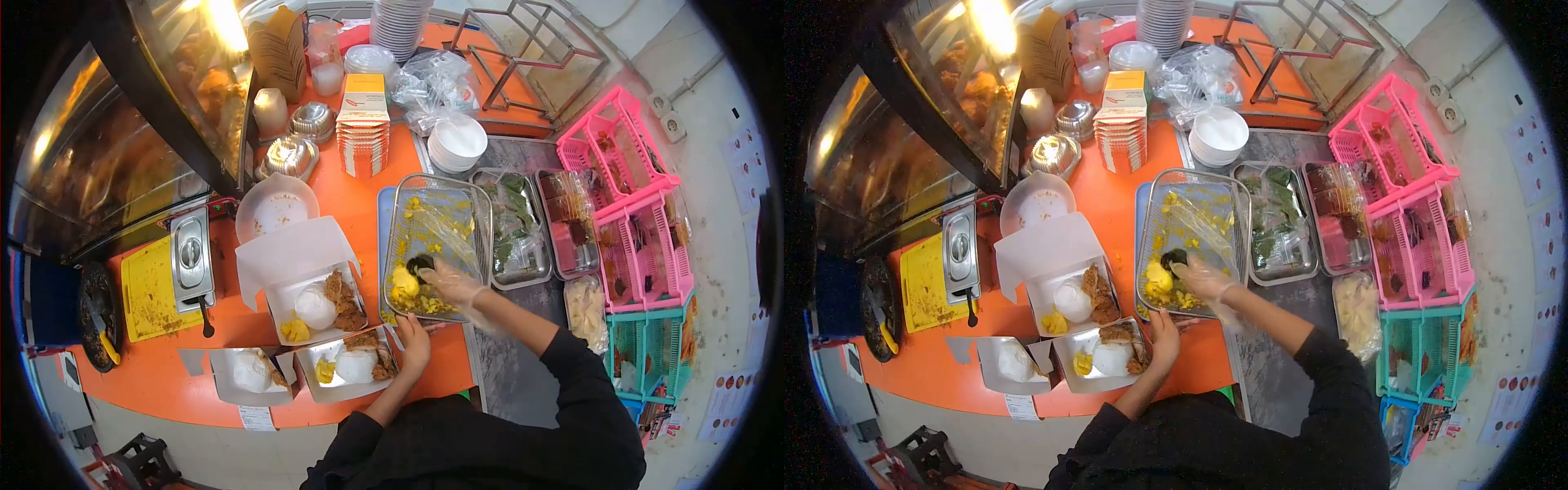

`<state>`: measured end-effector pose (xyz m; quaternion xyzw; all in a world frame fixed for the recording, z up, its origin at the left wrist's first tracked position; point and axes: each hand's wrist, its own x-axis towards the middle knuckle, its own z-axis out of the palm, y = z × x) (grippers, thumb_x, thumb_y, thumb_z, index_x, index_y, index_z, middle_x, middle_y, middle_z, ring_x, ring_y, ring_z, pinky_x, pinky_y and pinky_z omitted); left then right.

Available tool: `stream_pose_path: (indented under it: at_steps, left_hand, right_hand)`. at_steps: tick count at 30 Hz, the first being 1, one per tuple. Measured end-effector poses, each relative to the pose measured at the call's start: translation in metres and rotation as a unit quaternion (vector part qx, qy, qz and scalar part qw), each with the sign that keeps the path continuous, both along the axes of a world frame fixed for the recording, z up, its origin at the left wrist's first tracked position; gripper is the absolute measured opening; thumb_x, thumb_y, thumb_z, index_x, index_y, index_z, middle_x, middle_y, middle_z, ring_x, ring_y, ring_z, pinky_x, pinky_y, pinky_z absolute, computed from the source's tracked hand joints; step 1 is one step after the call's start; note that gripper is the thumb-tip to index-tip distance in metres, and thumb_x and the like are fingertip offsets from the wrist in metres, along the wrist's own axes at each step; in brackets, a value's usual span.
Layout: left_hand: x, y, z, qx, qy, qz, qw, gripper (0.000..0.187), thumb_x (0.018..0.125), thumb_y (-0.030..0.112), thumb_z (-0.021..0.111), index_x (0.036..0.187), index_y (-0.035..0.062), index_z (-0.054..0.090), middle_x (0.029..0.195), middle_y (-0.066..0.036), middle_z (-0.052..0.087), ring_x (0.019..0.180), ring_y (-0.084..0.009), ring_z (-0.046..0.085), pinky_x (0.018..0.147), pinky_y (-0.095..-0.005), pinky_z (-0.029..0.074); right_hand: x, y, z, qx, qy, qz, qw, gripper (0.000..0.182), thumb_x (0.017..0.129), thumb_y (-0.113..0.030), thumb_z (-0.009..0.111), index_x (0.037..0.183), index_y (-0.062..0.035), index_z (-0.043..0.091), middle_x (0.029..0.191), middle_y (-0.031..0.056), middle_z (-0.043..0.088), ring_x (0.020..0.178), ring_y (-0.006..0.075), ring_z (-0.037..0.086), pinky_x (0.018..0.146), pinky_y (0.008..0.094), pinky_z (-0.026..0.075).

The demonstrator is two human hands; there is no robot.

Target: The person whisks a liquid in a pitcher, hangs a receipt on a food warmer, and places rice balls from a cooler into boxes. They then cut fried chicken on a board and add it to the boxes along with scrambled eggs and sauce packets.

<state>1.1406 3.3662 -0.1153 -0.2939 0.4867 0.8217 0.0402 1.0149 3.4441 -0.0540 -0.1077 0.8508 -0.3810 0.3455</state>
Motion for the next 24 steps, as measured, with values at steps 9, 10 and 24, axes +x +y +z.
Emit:
stream_pose_path:
  at_steps: [9,10,24]
  left_hand:
    - [0.001,0.001,0.005,-0.002,0.005,0.017,1.0,0.021,0.096,0.024,0.026,0.107,0.0066,0.027,0.094,-0.014,0.048,0.066,-0.0251,0.064,0.058,-0.0316,0.05]
    - [0.001,0.001,0.004,0.0,0.003,0.017,1.0,0.021,0.096,0.024,0.026,0.107,0.0066,0.027,0.094,-0.014,0.048,0.066,-0.0251,0.064,0.058,-0.0316,0.05]
    - [0.011,-0.001,-0.008,-0.176,-0.059,-0.063,0.981,0.028,0.094,0.024,0.032,0.111,0.0034,0.04,0.092,-0.01,0.048,0.07,-0.0157,0.053,0.057,-0.028,0.044]
  right_hand:
    - [0.01,-0.006,0.01,0.151,0.19,0.163,0.956,0.041,0.086,-0.034,0.04,0.115,-0.0048,0.037,0.076,0.0258,0.056,0.071,0.0412,0.055,0.064,0.0487,0.04]
    - [0.013,-0.001,0.01,0.134,0.183,0.184,0.956,0.04,0.086,-0.033,0.041,0.114,-0.0047,0.039,0.077,0.0259,0.056,0.073,0.0404,0.055,0.063,0.0483,0.041]
    - [0.046,-0.002,0.012,0.147,0.309,0.244,0.907,0.033,0.078,-0.023,0.051,0.101,-0.0006,0.044,0.094,0.0176,0.052,0.081,0.0329,0.057,0.063,0.0408,0.047]
